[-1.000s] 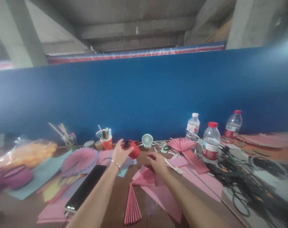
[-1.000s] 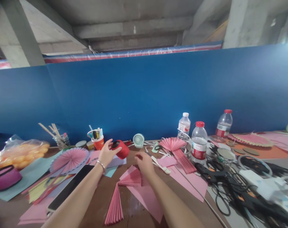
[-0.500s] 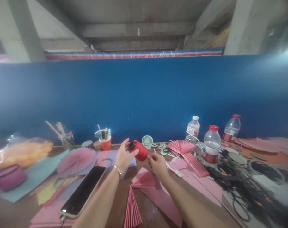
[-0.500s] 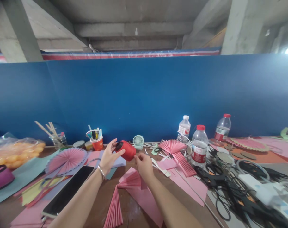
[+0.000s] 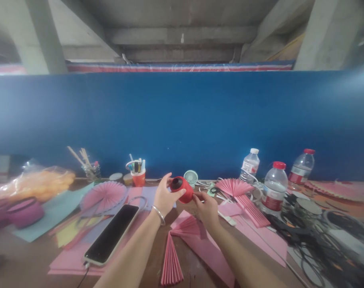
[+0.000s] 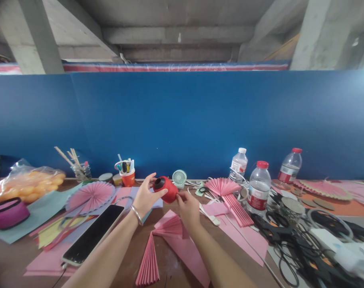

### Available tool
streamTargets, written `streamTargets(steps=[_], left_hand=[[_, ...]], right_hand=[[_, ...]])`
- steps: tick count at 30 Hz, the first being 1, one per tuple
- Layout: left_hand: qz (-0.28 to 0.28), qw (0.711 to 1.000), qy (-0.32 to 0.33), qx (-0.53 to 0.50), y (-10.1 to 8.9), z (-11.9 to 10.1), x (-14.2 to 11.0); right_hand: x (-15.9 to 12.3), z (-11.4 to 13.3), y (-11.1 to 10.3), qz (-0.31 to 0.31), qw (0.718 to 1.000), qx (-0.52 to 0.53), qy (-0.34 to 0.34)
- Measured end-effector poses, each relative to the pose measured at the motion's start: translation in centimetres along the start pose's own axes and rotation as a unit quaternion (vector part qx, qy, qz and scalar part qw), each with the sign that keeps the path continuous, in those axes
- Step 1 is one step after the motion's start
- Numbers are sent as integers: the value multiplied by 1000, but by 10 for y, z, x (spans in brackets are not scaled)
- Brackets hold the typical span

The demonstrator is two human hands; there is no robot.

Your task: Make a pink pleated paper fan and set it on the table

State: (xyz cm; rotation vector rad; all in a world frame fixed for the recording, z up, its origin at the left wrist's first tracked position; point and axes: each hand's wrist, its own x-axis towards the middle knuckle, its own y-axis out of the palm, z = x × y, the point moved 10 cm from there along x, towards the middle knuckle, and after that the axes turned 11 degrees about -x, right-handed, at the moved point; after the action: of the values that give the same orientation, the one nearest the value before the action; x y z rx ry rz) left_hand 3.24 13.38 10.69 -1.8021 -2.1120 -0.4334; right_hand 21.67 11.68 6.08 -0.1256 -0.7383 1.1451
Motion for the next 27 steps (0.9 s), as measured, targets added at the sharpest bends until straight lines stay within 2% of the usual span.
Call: streamTargets(steps=[4,12,14,17,20,24,25,27], left_hand=[[-37,999,7,-23,-7,-5,0],[-109,993,-5,-44,-42,0,10],[-130,986,-18,-100,-48,7,13],[-154,960,-54,-228,-52,19,15],[-138,927,-88,-336,-49,20,17],[-70,885,-136,-440,-43,10,19],[-47,884,-146,-441,-42,7,19],[-5,906,-166,-390,-43,4,19]], right_hand=[[-2,4,-3,-19,999,-25,-25],[-3,3,4,-7,999,-4,-52],[-3,-2,7,2,999,28,-41],[-2,-12,14,18,994,103,-14],[-1,-24,22,18,988,154,16],[5,-49,31,7,963,253,90],[8,-55,32,5,953,283,108],[15,-62,29,3,934,335,129]])
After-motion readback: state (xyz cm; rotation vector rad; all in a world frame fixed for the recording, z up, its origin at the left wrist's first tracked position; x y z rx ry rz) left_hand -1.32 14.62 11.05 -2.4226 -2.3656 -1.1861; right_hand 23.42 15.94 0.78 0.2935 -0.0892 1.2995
